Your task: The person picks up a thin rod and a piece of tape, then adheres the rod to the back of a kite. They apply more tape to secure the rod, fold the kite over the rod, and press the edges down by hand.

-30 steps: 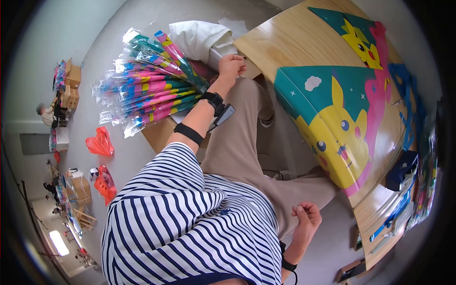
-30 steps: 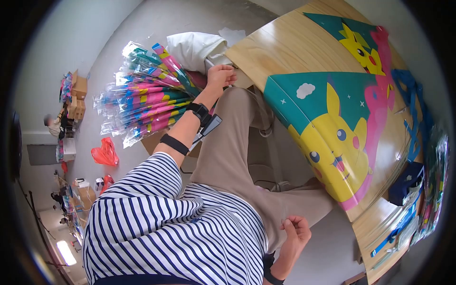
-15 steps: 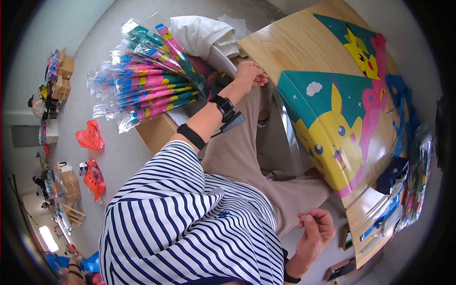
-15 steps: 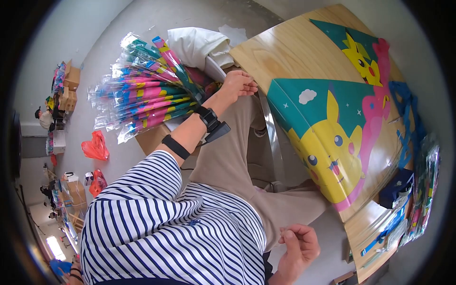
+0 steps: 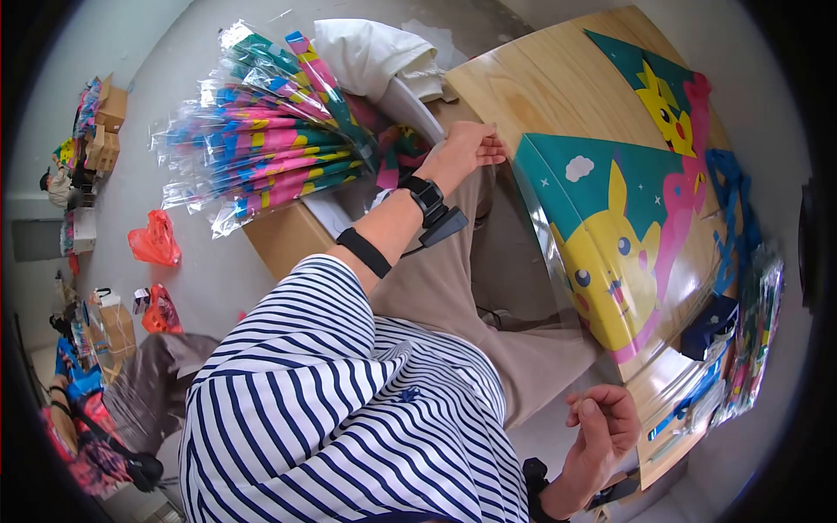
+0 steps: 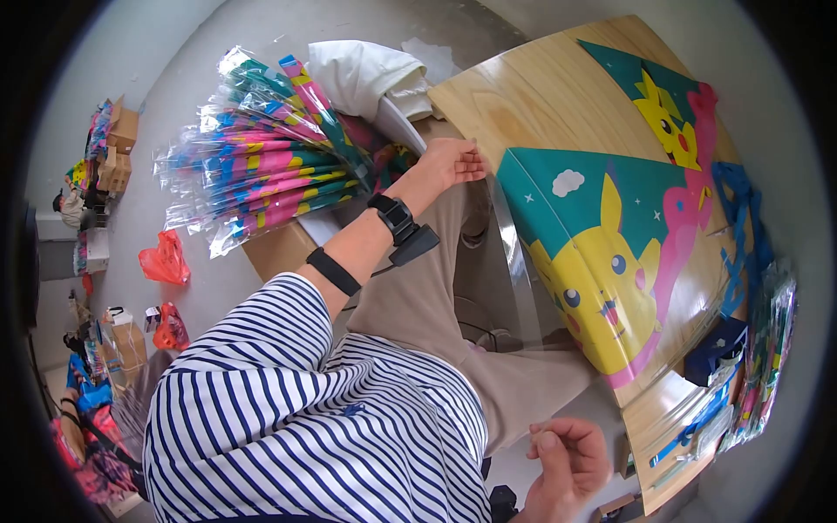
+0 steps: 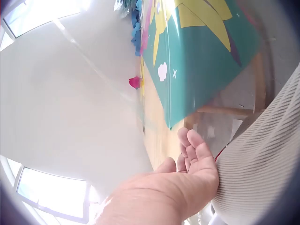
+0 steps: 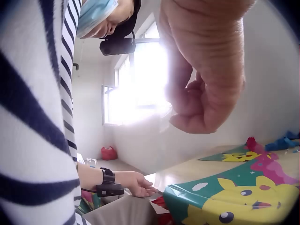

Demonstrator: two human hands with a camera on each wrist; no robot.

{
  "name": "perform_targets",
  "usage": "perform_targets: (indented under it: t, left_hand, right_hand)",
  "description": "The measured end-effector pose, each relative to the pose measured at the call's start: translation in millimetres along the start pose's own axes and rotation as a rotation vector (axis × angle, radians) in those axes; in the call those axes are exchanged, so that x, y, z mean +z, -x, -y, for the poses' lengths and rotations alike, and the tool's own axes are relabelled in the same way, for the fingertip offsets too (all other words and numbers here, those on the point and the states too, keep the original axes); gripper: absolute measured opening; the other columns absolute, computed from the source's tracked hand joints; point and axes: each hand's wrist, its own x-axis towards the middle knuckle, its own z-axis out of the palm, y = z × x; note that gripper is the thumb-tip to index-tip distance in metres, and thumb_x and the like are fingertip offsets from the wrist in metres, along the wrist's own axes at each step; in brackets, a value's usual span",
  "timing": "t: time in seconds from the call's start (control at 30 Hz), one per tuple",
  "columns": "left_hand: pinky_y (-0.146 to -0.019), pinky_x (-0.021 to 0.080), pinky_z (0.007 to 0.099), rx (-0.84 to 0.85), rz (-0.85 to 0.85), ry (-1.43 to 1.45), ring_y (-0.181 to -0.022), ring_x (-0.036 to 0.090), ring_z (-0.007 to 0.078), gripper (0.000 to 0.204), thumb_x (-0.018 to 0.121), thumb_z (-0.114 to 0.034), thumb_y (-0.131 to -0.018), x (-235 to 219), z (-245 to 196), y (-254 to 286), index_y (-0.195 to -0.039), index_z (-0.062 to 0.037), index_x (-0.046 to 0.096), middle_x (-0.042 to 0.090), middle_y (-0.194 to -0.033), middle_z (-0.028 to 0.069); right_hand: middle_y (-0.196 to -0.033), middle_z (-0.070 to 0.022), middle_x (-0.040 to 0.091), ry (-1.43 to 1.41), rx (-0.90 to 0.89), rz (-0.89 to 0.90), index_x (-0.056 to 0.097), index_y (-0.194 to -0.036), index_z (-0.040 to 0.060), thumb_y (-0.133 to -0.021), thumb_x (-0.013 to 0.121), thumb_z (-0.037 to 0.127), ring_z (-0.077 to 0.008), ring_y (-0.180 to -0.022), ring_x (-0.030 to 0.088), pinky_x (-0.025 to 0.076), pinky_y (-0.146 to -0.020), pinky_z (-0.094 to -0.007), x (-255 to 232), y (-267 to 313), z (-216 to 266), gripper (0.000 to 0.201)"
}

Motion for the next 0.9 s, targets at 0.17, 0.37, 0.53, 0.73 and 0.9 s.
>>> perform_targets:
  t: [0.17,0.37,0.53,0.73,0.9]
  left_hand:
    - [-0.078,0.058,0.0403,-0.002,-0.058,0.001,-0.084,0.07,0.0302,0.016,0.059,-0.011,-0.095,3.5,4.4,-11.9,-0.096,0.0051,0.059,0.068,-0.093,0.0176]
    - [-0.076,0.058,0.0396,0.01,-0.064,0.019,-0.083,0.07,0.029,0.013,0.059,-0.007,-0.093,5.2,5.6,-11.2,-0.097,0.0056,0.059,0.068,-0.092,0.0166]
    - [-0.076,0.058,0.0395,0.008,-0.086,0.071,-0.081,0.069,0.0284,0.013,0.059,-0.005,-0.091,6.4,5.9,-11.1,-0.099,0.0057,0.059,0.067,-0.089,0.0152]
    - [-0.073,0.058,0.0389,0.039,0.036,0.129,-0.081,0.068,0.0257,0.012,0.057,-0.003,-0.092,18.6,1.6,7.4,-0.1,0.0057,0.058,0.066,-0.093,0.0149]
    - [-0.077,0.058,0.038,0.004,0.04,0.361,-0.083,0.066,0.0253,0.014,0.06,-0.005,-0.094,11.6,4.8,3.0,-0.102,0.0059,0.058,0.065,-0.094,0.0149]
  right_hand:
    - [-0.079,-0.0147,0.067,0.01,0.006,-0.006,0.061,-0.093,-0.0044,-0.083,0.067,0.008,-0.0108,-0.061,0.054,0.044,-0.06,-0.021,0.4,3.0,-1.1,0.017]
    - [-0.079,-0.0139,0.067,0.032,0.018,-0.014,0.061,-0.093,-0.0043,-0.083,0.067,0.007,-0.0107,-0.061,0.054,0.044,-0.059,-0.0204,0.4,5.6,-2.2,0.016]
    - [-0.08,-0.0143,0.067,0.041,0.024,-0.009,0.061,-0.093,-0.0046,-0.084,0.065,0.006,-0.0103,-0.061,0.053,0.043,-0.059,-0.0203,-1.2,6.3,-2.9,0.014]
    - [-0.08,-0.0137,0.066,0.077,-0.024,-0.013,0.061,-0.09,-0.0048,-0.083,0.063,0.003,-0.0098,-0.06,0.052,0.042,-0.058,-0.0198,-10.6,12.5,1.7,0.011]
    - [-0.08,-0.012,0.066,0.084,-0.008,-0.054,0.061,-0.09,-0.0042,-0.083,0.063,0.002,-0.0094,-0.061,0.052,0.042,-0.059,-0.0198,-18.3,13.4,-11.9,0.01]
